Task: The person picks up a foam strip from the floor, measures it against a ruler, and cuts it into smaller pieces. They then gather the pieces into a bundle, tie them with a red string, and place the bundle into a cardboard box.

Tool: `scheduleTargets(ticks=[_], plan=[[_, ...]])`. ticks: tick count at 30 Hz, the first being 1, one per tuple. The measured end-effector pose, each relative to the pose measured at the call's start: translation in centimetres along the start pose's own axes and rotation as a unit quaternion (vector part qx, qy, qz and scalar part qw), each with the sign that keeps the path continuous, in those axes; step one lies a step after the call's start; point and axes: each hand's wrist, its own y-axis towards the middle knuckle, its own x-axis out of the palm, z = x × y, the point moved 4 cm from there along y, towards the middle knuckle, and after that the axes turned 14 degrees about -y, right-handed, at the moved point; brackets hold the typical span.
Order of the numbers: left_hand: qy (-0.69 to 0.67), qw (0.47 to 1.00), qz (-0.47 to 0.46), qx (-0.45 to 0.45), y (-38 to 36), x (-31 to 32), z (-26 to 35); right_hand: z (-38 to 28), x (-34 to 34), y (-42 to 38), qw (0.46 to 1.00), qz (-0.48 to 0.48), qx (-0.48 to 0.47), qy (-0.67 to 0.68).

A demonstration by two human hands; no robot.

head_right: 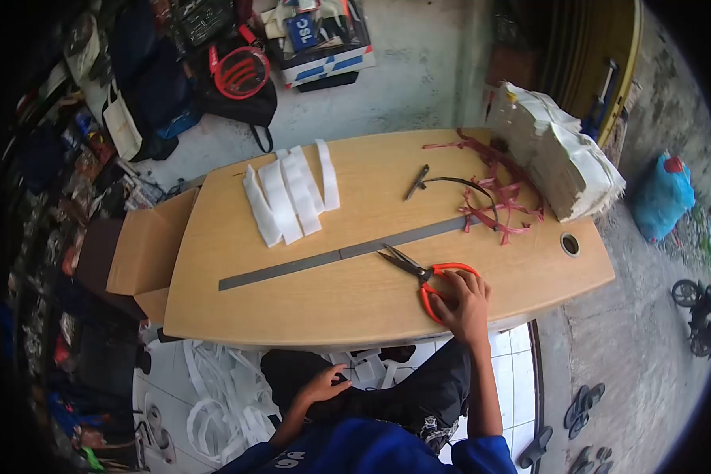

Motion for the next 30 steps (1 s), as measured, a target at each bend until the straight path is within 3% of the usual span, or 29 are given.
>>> scheduleTargets(ticks=[12,14,16,19,20,21,23,26,30], plan=[[-0.114,0.982,0.145,0.046,-5.4,-5.7,-2.4,-0.6,1.0,0.2,1.000,0.000,-0.003,-0.007],[-0.121,0.976,0.170,0.059,-6.6,-6.9,-3.1,-0.2,2.1,0.1,0.985,-0.006,0.039,0.166],[-0.134,0.964,0.221,0.056,-8.2,-8.0,-4.0,0.3,2.1,-0.1,0.998,-0.022,0.011,0.053],[-0.151,0.936,0.310,0.077,-10.0,-9.2,-5.9,-0.6,1.9,0.2,0.999,-0.036,-0.025,-0.001],[-0.153,0.923,0.341,0.094,-10.5,-9.6,-6.3,-0.2,2.6,0.4,0.999,-0.009,-0.005,0.044],[-0.166,0.914,0.360,0.089,-11.1,-10.0,-6.9,-1.9,2.8,0.6,0.996,0.010,0.002,0.085],[-0.189,0.882,0.423,0.083,-12.9,-10.2,-8.4,-6.5,1.9,1.0,0.997,0.018,-0.073,-0.013],[-0.247,0.841,0.481,0.040,-14.7,-10.6,-11.1,-12.7,2.0,1.9,0.993,-0.016,-0.106,-0.048],[-0.318,0.776,0.544,-0.003,-15.9,-9.3,-17.4,-23.3,3.7,1.4,0.958,-0.049,-0.281,-0.017]])
